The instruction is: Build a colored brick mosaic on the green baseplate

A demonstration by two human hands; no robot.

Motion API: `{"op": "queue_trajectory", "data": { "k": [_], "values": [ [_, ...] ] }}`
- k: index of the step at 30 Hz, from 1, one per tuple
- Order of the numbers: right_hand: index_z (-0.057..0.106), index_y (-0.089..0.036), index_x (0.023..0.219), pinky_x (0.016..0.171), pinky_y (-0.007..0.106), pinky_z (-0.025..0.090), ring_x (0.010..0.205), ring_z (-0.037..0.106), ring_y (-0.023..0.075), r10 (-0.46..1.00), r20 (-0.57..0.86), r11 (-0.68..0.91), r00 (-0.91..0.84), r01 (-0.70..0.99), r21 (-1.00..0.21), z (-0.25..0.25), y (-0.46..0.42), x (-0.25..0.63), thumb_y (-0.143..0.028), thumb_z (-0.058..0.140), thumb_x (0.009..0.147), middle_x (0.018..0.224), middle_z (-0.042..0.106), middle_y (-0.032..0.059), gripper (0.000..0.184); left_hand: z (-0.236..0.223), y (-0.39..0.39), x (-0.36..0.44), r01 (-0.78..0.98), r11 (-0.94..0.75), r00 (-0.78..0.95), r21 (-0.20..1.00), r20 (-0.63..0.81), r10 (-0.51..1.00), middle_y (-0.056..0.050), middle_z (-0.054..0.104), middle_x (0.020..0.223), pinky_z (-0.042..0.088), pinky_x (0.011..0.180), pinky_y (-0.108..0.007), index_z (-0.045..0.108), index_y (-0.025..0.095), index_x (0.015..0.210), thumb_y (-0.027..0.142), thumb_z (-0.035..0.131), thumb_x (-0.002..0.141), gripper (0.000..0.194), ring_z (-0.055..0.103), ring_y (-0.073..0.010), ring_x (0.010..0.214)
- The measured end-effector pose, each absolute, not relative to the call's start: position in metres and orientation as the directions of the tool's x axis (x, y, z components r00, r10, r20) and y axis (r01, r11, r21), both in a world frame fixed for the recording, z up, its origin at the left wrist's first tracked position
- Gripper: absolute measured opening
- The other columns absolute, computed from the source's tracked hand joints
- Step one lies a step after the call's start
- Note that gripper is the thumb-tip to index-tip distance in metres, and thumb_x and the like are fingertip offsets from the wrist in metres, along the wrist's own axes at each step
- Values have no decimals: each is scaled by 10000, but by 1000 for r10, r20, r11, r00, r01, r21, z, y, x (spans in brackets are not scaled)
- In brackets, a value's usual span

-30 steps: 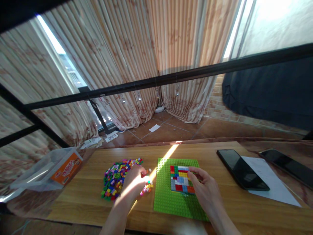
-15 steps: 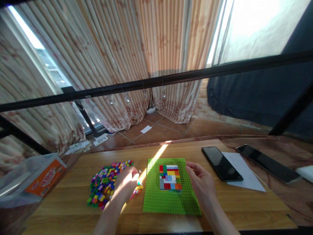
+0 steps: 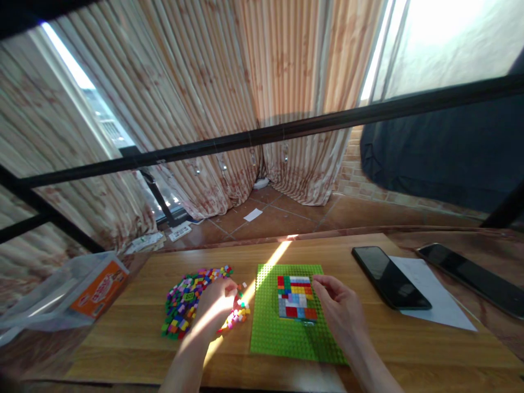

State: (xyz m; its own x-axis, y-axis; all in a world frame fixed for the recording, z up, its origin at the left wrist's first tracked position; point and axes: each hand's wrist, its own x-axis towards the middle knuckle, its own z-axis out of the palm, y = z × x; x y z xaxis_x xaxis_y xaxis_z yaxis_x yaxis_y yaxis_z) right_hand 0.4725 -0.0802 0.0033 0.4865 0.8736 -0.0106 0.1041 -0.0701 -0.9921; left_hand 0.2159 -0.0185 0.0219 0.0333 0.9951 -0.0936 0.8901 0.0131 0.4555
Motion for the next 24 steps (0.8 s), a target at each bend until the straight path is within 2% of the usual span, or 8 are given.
{"op": "queue_trajectory", "data": {
  "k": [3,6,9,11,17,24],
  "values": [
    [669,-208,894,646,299,507,749,650,204,902,121,-9,415,299,-954,7,-86,454,-451,560,776,852,713,57,292,23,-18,210,882,-3,19,471,-30,999,-30,695,873,383,678,-233,667,221,815,211,449,827,218,607,-151,818],
    [657,-247,918,674,301,500,758,639,184,948,252,118,194,520,-846,7,-93,429,-374,499,845,898,694,37,215,26,-18,205,876,-4,-1,482,10,1000,-37,697,925,401,742,-234,674,216,867,182,447,824,233,610,-153,863],
    [648,-248,941,710,303,494,780,632,172,951,305,275,-55,602,-750,2,-98,406,-281,440,888,898,676,36,217,28,-17,201,874,-15,-9,486,46,999,-51,697,937,407,776,-235,676,198,908,179,456,828,235,611,-156,883],
    [643,-236,954,730,307,490,804,629,174,942,308,320,-133,629,-709,-2,-98,395,-232,415,898,890,664,41,235,30,-17,199,874,-20,-13,486,64,998,-54,697,947,409,791,-232,678,192,914,178,462,833,230,612,-154,884],
    [625,-227,989,756,313,475,842,621,178,942,274,331,-196,695,-639,-8,-90,374,-183,371,918,926,641,49,267,36,-17,189,874,-8,-33,486,75,997,-44,704,869,410,761,-223,679,190,874,158,464,836,221,622,-145,835],
    [621,-222,927,731,329,467,819,611,193,955,214,291,-204,780,-554,-11,-81,351,-149,365,909,883,636,47,267,34,-19,178,886,-15,-3,463,39,999,-34,710,794,398,701,-231,679,194,792,150,456,815,228,622,-153,780]
  ]
}}
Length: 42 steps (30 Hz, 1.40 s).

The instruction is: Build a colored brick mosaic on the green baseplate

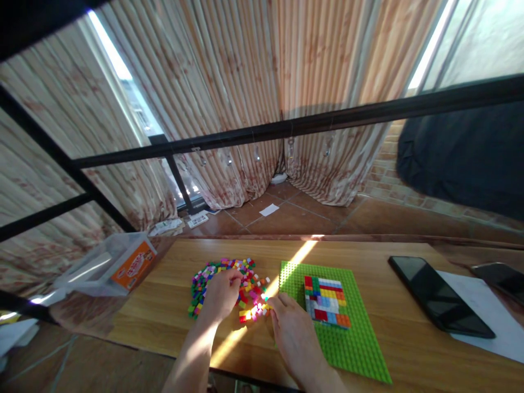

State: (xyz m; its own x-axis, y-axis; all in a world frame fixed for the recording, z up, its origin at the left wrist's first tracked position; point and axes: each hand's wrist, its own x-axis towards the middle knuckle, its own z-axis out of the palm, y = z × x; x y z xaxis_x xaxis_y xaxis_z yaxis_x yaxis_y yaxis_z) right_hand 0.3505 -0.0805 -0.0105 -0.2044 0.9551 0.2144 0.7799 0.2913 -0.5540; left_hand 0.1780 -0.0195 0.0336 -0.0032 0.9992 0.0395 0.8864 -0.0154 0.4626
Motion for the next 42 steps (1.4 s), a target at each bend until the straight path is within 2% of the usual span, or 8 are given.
{"op": "queue_trajectory", "data": {
  "k": [5,12,18,23,29,34,36,42],
  "values": [
    [620,-232,996,815,332,474,915,584,190,925,281,373,-256,747,-550,-3,-83,336,-160,416,886,1001,623,54,243,27,-20,171,887,-15,-4,462,40,999,-42,709,823,406,717,-229,682,197,815,169,462,812,222,623,-150,801],
    [558,-195,1218,995,438,390,1166,466,253,861,383,483,-336,778,-403,-23,-83,319,-147,510,814,1262,552,101,409,26,-20,170,894,-21,1,447,44,999,-37,709,830,399,733,-238,682,208,834,185,462,822,222,623,-157,830],
    [635,-183,1073,984,472,392,1144,492,271,854,424,469,-302,799,-376,-35,-77,311,-132,494,825,1240,578,110,289,26,-23,166,891,-17,-2,454,42,999,-35,704,826,386,705,-239,672,199,810,185,475,821,198,612,-148,794],
    [616,-194,1039,926,428,445,1085,534,244,846,483,472,-224,736,-485,-13,-73,315,-140,470,839,1149,609,100,253,30,-24,168,885,1,-25,466,44,999,-42,698,826,382,696,-231,671,192,804,179,476,819,195,609,-144,786],
    [605,-204,928,630,285,502,675,616,158,940,342,279,-13,606,-745,16,-73,348,-260,478,852,787,658,29,158,32,-24,173,882,-40,26,470,37,999,-40,693,797,371,688,-226,662,189,778,206,461,838,210,603,-140,758],
    [645,-201,957,644,296,523,732,655,186,939,221,96,263,418,-903,16,-80,407,-374,568,781,850,703,53,259,32,-24,187,865,-88,76,493,44,996,-25,681,794,365,669,-219,649,198,780,221,451,842,208,593,-133,744],
    [660,-200,969,645,289,528,740,659,188,944,152,50,291,330,-942,13,-86,437,-396,594,755,874,713,55,298,32,-25,198,839,-97,89,535,40,995,-18,680,816,367,665,-215,650,208,799,218,443,843,212,592,-132,762],
    [727,-212,849,668,300,533,769,669,225,911,139,-36,389,408,-912,8,-106,494,-414,638,689,846,733,70,273,30,-38,242,797,-241,228,554,94,969,-29,660,858,396,716,-238,651,208,816,189,425,841,228,585,-147,808]
  ]
}}
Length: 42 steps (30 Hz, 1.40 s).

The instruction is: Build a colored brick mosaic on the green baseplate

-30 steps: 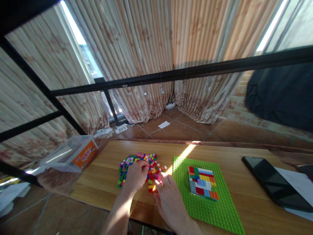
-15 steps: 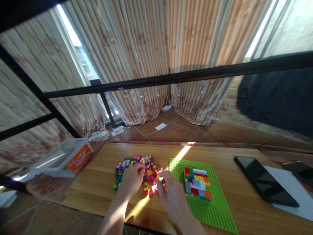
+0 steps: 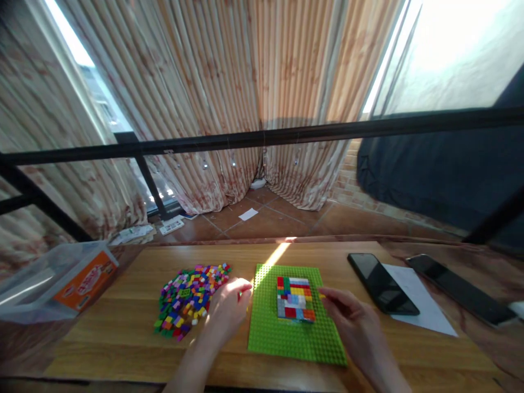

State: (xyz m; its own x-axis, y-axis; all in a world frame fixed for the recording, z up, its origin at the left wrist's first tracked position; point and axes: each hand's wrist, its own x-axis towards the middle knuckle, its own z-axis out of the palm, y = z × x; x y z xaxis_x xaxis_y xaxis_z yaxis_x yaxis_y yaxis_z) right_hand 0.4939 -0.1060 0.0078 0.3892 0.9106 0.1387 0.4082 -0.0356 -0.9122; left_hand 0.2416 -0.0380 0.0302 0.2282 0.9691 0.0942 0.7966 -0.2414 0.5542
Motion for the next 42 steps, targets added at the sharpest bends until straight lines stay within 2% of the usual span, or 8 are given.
{"op": "queue_trajectory", "data": {
  "k": [3,9,16,27,30,34,38,42],
  "values": [
    [724,-231,828,677,319,529,773,671,229,921,203,-13,331,547,-837,5,-109,496,-381,603,722,849,732,57,220,27,-45,263,757,-312,296,574,125,947,-21,644,879,419,726,-247,640,219,847,179,439,834,205,583,-146,812],
    [685,-252,789,645,289,496,711,659,185,941,295,85,166,729,-679,5,-100,485,-274,531,789,795,707,16,155,21,-56,294,629,-442,402,639,219,889,-24,601,1024,426,905,-282,603,232,1017,138,452,817,267,543,-154,991],
    [663,-228,749,664,266,472,725,638,160,945,323,171,61,749,-641,5,-95,480,-225,476,845,806,669,21,211,20,-60,303,604,-493,436,626,258,862,-31,525,1125,428,939,-312,593,247,1055,141,487,806,291,505,-169,1056],
    [659,-228,715,652,273,479,711,628,163,934,339,155,111,728,-668,2,-95,475,-206,491,820,783,657,25,200,19,-74,309,646,-571,508,506,273,817,-23,430,1306,374,1018,-403,579,317,1143,160,527,787,392,410,-229,1179],
    [674,-231,735,659,279,488,718,632,166,936,332,160,120,695,-701,-1,-94,476,-221,511,805,799,665,26,178,19,-77,311,649,-616,571,446,249,782,-23,419,1341,372,1021,-397,525,327,1219,150,501,794,460,410,-226,1171],
    [691,-227,780,672,300,495,720,635,180,941,277,104,196,609,-786,-7,-93,480,-270,546,781,814,682,39,151,17,-77,313,673,-629,584,388,243,775,-48,420,1339,382,997,-407,534,300,1210,169,455,826,413,417,-237,1147],
    [691,-187,799,618,283,482,669,619,176,921,115,-34,372,373,-927,-9,-90,486,-361,584,749,735,685,44,210,14,-77,313,676,-632,585,378,246,773,-51,409,1340,372,1003,-419,524,306,1221,163,430,841,417,407,-243,1162],
    [690,-158,742,502,244,436,542,563,139,926,-68,-128,372,137,-982,-9,-89,485,-399,624,693,605,646,13,254,11,-78,314,685,-626,576,372,249,778,-63,413,1333,360,1018,-430,506,296,1241,150,422,842,434,397,-247,1179]
  ]
}}
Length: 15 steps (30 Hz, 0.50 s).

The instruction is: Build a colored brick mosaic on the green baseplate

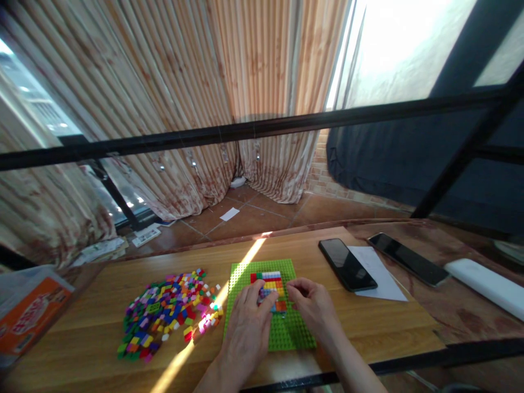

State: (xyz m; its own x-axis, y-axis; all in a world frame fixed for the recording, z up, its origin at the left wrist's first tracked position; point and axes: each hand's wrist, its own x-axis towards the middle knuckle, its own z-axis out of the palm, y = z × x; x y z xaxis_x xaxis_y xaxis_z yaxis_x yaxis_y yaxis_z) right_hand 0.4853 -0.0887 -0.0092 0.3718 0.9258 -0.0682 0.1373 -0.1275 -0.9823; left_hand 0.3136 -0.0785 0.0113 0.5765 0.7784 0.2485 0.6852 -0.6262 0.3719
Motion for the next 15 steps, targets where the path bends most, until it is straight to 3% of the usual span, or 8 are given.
{"op": "queue_trajectory", "data": {
  "k": [15],
  "values": [
    [679,-153,664,458,226,423,488,535,113,887,-194,-190,418,-51,-980,-14,-85,477,-351,703,568,532,615,-15,221,18,-80,317,659,-659,622,363,231,749,-54,486,1233,404,974,-405,462,260,1273,116,384,842,461,431,-233,1100]
  ]
}}
